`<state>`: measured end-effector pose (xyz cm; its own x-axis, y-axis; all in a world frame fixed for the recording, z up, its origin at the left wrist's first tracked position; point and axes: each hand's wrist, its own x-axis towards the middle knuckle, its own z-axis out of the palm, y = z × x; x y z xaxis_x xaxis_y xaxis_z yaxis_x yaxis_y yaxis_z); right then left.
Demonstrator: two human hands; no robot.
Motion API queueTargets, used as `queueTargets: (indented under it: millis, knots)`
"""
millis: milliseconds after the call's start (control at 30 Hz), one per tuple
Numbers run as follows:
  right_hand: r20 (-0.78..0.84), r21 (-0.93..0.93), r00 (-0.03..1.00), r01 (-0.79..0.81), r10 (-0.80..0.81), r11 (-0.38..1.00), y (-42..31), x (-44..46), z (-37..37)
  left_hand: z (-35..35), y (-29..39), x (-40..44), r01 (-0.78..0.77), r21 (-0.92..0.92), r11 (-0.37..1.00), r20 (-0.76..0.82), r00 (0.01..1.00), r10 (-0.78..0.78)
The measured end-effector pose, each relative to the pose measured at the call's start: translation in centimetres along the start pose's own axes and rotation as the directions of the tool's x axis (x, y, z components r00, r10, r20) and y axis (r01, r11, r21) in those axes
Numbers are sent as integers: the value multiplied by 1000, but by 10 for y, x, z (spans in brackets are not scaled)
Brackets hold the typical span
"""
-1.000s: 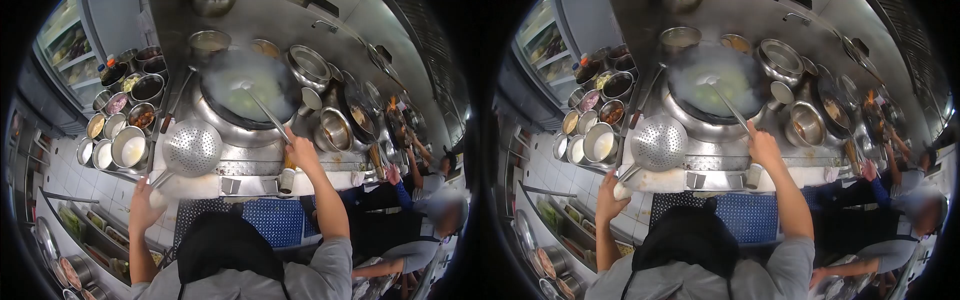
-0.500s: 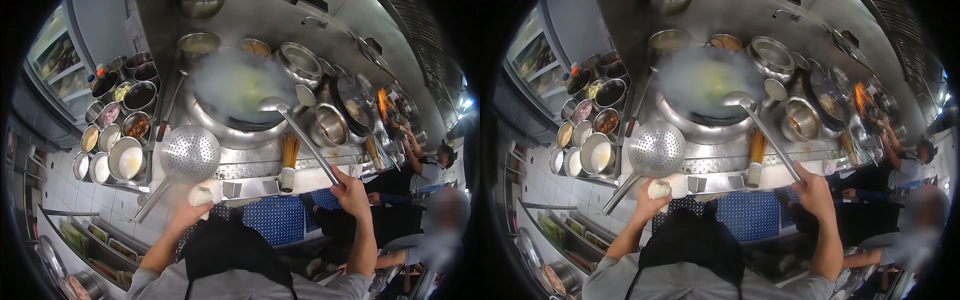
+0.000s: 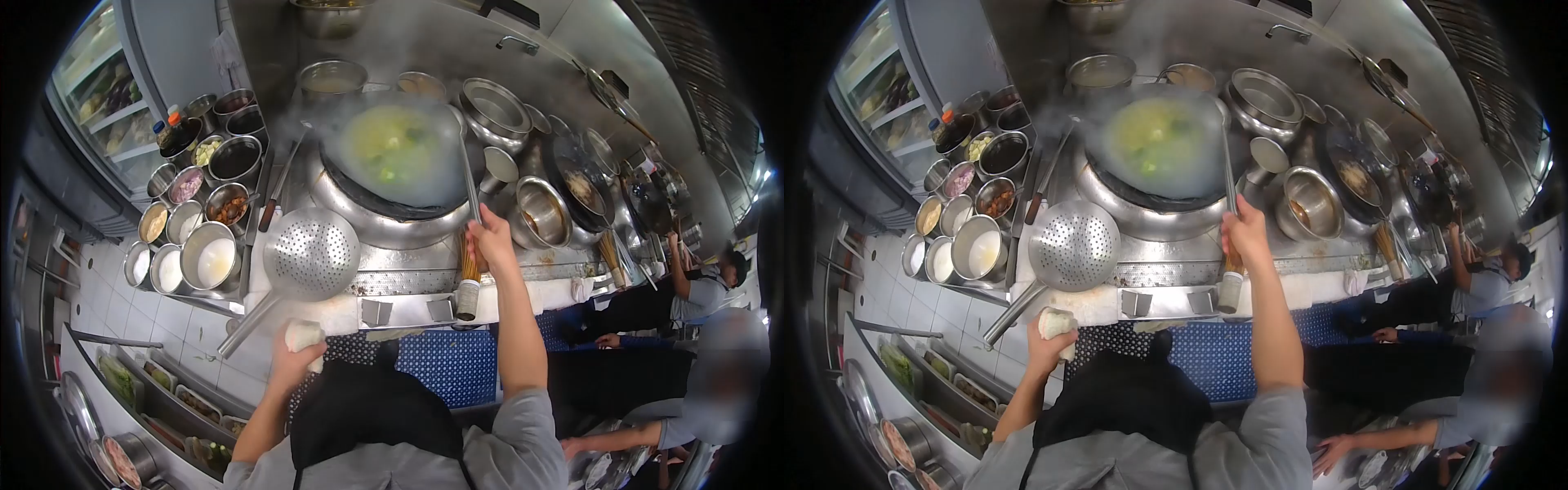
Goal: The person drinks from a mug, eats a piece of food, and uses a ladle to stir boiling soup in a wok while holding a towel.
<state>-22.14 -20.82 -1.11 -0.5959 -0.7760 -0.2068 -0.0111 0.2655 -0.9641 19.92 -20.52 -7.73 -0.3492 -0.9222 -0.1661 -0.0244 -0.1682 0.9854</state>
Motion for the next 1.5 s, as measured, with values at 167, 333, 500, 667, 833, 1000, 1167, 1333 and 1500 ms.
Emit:
queueTargets:
  millis: [167, 333, 500, 667, 833, 1000, 1167, 1333, 1500]
  knots:
    - [122, 356, 978, -205, 172, 912, -24, 43, 24, -6, -2, -16, 5, 0, 1000, -66, 998, -5]
    - [354, 388, 911, -349, 212, 853, -25, 36, 21, -1, -6, -18, 24, -33, 999, -42, 999, -26]
    - [483, 172, 844, -351, 232, 921, -30, -7, -12, 4, -19, -10, 67, -18, 998, 44, 997, -66]
    - [190, -381, 975, -34, 115, 924, -45, -85, -17, 11, -16, -3, 77, 56, 995, 131, 988, -84]
    - [122, -527, 992, 33, 37, 849, -60, -140, -46, 12, -18, 5, 53, 118, 992, 198, 977, -76]
    - [134, -525, 974, -85, 181, 847, -85, -170, -68, 13, -12, 13, 29, 136, 990, 242, 968, -62]
    - [164, -749, 986, 148, -35, 646, -49, -128, -60, 17, -6, 13, -1, 75, 997, 250, 968, -18]
    - [52, -397, 998, 5, 18, 918, -15, -64, -24, 13, -27, 10, 29, 22, 999, 258, 965, -34]
    - [19, 31, 998, 54, -55, 998, -6, -29, -4, 5, -20, -5, 11, -98, 995, 188, 982, 8]
